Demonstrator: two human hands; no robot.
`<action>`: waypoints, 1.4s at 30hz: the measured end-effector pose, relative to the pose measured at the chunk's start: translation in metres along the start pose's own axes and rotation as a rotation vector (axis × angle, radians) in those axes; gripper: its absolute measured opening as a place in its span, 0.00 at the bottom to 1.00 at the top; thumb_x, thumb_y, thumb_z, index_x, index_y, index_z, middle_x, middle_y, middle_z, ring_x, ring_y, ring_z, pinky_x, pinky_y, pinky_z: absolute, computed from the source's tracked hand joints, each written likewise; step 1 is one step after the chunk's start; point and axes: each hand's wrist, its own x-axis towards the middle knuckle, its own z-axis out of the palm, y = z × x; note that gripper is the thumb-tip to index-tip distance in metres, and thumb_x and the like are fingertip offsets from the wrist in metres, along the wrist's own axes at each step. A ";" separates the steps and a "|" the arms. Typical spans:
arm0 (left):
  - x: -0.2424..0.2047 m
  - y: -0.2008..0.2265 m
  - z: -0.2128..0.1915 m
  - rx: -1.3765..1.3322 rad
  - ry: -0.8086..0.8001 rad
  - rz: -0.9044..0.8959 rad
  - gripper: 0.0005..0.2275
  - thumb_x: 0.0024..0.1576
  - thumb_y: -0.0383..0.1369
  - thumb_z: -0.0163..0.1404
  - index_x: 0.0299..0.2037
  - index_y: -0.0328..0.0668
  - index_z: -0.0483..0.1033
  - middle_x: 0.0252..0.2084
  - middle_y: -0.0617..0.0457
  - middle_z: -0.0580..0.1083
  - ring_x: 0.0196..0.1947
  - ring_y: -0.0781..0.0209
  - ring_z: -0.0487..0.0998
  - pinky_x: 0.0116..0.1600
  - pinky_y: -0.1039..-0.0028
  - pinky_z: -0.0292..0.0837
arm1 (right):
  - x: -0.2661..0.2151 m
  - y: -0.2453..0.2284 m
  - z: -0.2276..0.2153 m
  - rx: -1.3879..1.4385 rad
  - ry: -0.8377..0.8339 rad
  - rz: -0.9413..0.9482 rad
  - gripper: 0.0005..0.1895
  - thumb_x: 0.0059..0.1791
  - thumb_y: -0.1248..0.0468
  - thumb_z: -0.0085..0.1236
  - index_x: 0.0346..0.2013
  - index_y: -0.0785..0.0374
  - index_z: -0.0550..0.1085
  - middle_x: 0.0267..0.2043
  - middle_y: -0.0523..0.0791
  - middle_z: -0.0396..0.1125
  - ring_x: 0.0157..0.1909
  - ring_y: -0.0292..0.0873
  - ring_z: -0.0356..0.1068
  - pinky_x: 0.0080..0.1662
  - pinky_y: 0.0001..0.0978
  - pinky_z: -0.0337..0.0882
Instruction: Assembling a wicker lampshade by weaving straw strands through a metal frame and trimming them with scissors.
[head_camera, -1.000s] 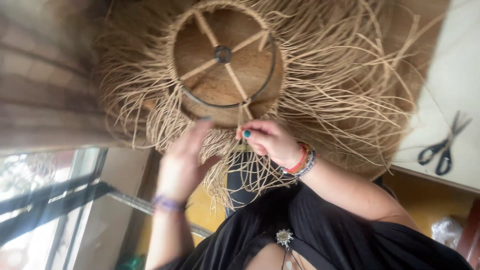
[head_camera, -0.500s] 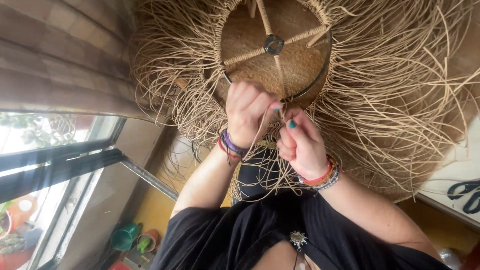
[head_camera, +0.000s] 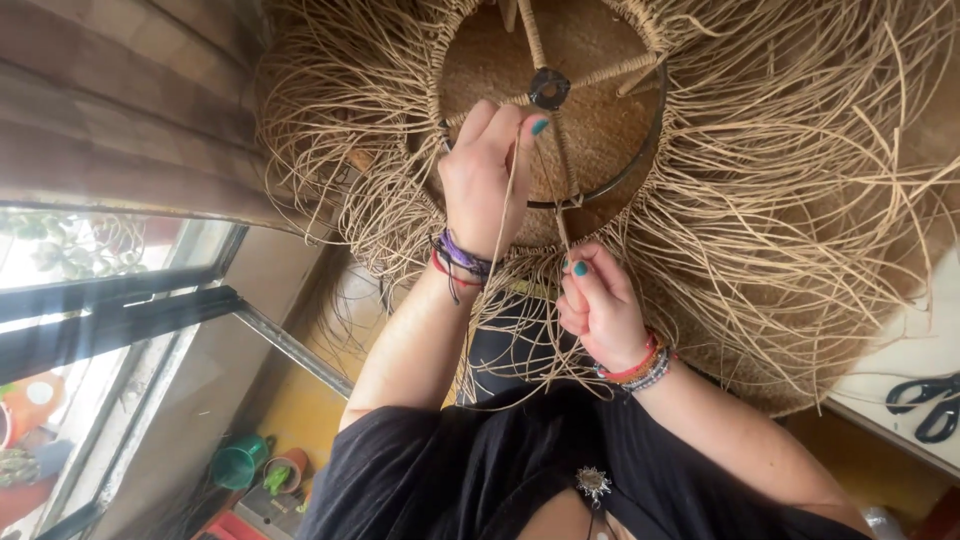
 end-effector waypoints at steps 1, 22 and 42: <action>-0.003 -0.001 0.002 0.014 -0.036 -0.065 0.13 0.66 0.42 0.43 0.36 0.43 0.73 0.29 0.54 0.65 0.25 0.51 0.73 0.29 0.62 0.72 | -0.002 -0.002 0.001 0.006 0.026 0.030 0.06 0.60 0.61 0.39 0.44 0.59 0.63 0.20 0.33 0.38 0.16 0.26 0.39 0.17 0.18 0.41; -0.131 0.003 -0.023 -1.109 -0.300 -0.456 0.14 0.71 0.40 0.32 0.36 0.45 0.63 0.42 0.51 0.62 0.40 0.58 0.64 0.47 0.68 0.55 | -0.018 -0.067 0.041 -1.183 -0.477 0.020 0.11 0.56 0.67 0.43 0.43 0.61 0.77 0.28 0.45 0.71 0.29 0.42 0.72 0.37 0.31 0.71; -0.142 -0.086 -0.023 -1.192 -0.311 -0.839 0.19 0.70 0.45 0.37 0.30 0.44 0.63 0.17 0.61 0.52 0.11 0.73 0.54 0.15 0.84 0.49 | 0.094 -0.103 -0.011 -1.748 -0.546 -0.821 0.15 0.59 0.64 0.44 0.58 0.59 0.74 0.69 0.42 0.63 0.72 0.41 0.60 0.63 0.39 0.55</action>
